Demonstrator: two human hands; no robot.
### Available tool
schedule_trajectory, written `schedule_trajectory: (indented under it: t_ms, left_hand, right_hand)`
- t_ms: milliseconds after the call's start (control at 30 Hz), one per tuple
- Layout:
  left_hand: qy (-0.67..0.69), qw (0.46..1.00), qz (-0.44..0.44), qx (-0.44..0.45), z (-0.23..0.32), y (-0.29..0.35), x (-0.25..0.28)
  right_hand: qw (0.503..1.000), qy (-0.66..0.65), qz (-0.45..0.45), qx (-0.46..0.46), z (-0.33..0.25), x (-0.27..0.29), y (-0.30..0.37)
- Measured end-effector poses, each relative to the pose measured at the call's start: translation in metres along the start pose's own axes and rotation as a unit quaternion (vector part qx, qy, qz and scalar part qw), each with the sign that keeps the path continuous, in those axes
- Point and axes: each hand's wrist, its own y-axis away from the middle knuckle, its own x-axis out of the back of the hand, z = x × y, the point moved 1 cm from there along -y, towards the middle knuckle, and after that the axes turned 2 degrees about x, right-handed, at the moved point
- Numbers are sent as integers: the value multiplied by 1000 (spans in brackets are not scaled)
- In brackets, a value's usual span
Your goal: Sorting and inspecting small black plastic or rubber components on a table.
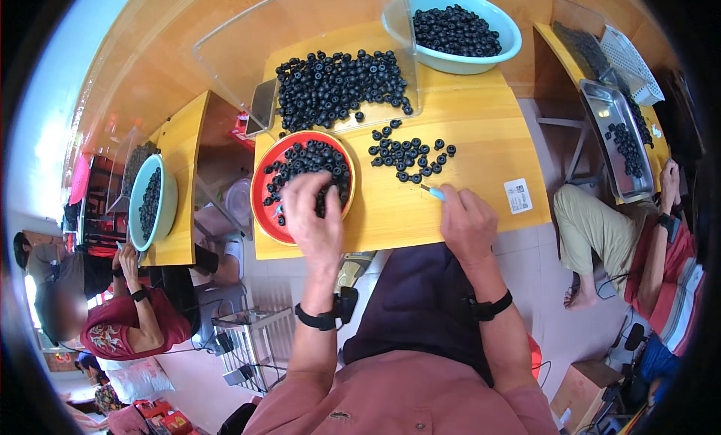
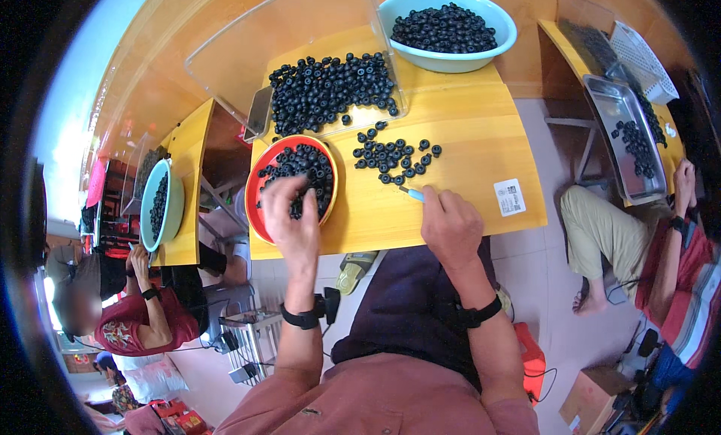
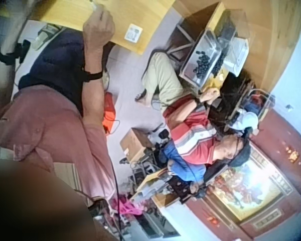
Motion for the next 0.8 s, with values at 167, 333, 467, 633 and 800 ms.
schedule_trajectory:
  t_ms: [167,333,467,633,800]
  left_hand:
    - [35,993,-103,-56,13,-5,-22]
    - [59,971,-219,-79,25,12,-66]
    - [40,968,-243,-57,20,17,-71]
    - [58,966,-253,9,22,20,-62]
    - [191,956,-191,118,31,32,-66]
  right_hand:
    - [1000,-2,14,5,-1,0,-1]
    - [1000,-13,4,-2,-2,-2,1]
    - [1000,-19,7,-8,0,-2,2]
    - [1000,-29,8,-7,0,-1,2]
    - [1000,-22,6,-6,0,-1,1]
